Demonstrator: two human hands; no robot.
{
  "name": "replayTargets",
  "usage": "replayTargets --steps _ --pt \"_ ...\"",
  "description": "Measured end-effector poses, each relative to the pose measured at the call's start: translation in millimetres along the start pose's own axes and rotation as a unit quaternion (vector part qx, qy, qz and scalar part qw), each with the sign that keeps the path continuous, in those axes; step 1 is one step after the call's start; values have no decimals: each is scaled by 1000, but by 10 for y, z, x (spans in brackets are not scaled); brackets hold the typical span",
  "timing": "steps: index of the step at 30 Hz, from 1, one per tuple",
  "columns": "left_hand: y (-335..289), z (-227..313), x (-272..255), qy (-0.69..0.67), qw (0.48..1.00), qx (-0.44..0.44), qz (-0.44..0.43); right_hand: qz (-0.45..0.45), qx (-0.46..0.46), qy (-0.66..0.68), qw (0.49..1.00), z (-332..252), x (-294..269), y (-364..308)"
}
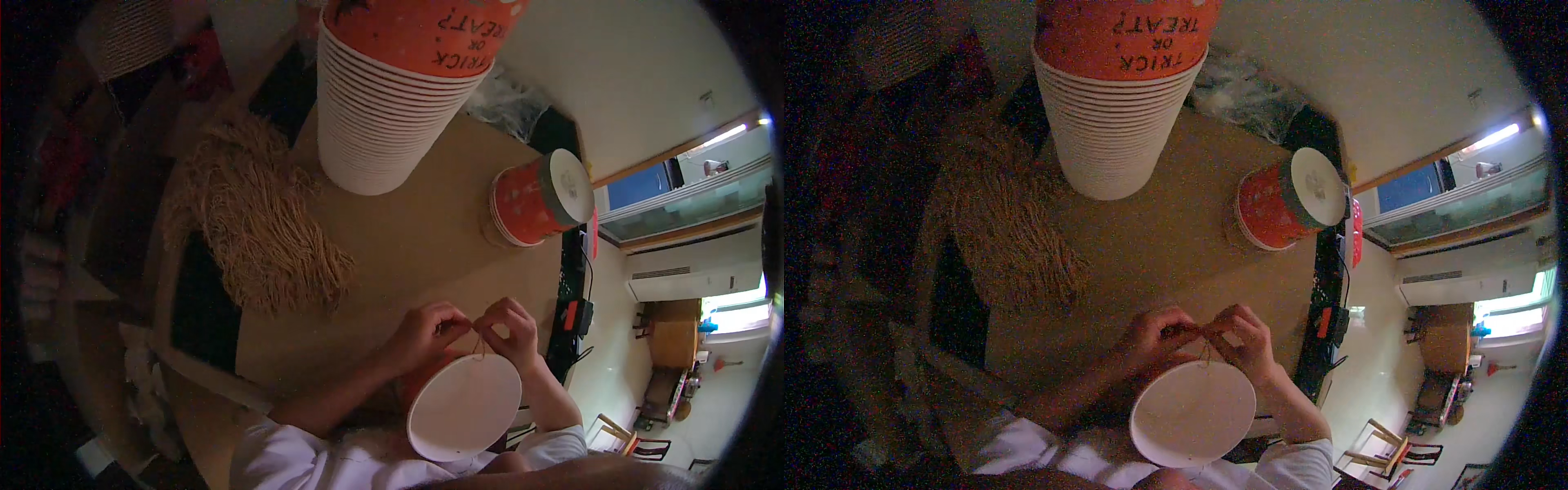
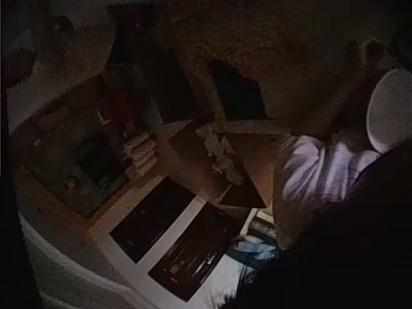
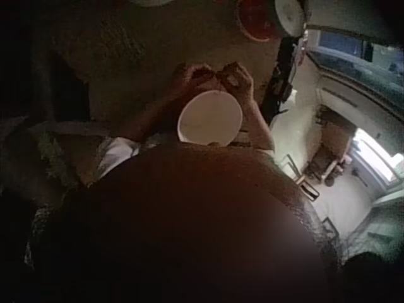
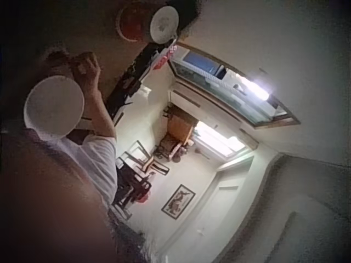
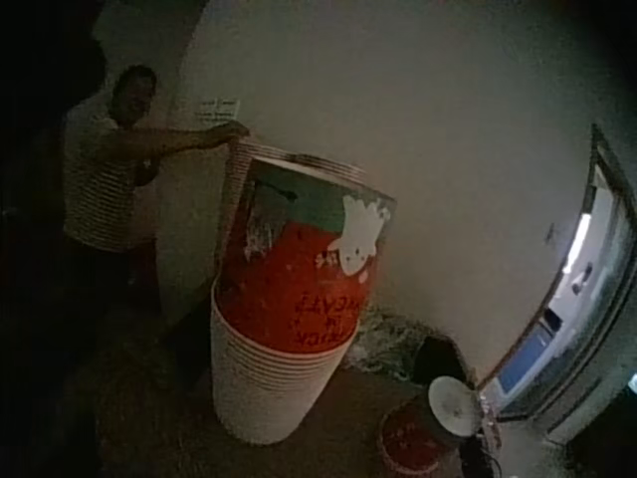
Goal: Threading a handle string through the holes of a paper bucket to assemble it.
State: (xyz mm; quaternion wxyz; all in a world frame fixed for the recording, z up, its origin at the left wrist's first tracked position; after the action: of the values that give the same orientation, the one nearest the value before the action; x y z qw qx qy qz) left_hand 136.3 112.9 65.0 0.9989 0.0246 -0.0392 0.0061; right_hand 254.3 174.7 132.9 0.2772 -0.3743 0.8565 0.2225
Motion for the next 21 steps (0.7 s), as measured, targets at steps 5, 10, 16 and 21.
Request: replayTargets --steps 5,10,16,21 --pt "32 -59 19 9 1000 0 5 16 13 0 1000 47 5 -23" --pt "36 -138 64 -21 999 -33 4 19 23 -9 1000 123 19 -61" --pt "46 -136 67 -14 999 -29 17 -14 -20 -31 999 145 33 -80" --pt "62 -131 63 -25 999 -36 19 38 15 5 999 148 11 -77"
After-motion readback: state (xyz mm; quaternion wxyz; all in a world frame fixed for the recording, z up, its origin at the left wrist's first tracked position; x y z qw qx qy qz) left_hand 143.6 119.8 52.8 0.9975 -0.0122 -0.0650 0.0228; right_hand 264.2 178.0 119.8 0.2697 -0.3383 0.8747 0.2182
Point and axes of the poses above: each hand's wrist, its own y-axis towards the middle knuckle, its own x-axis out of the palm, z = x × y, the point moved 6 cm from there along y, towards the middle knuckle, and after that the axes turned 3 degrees about -z, right-handed, at the moved point
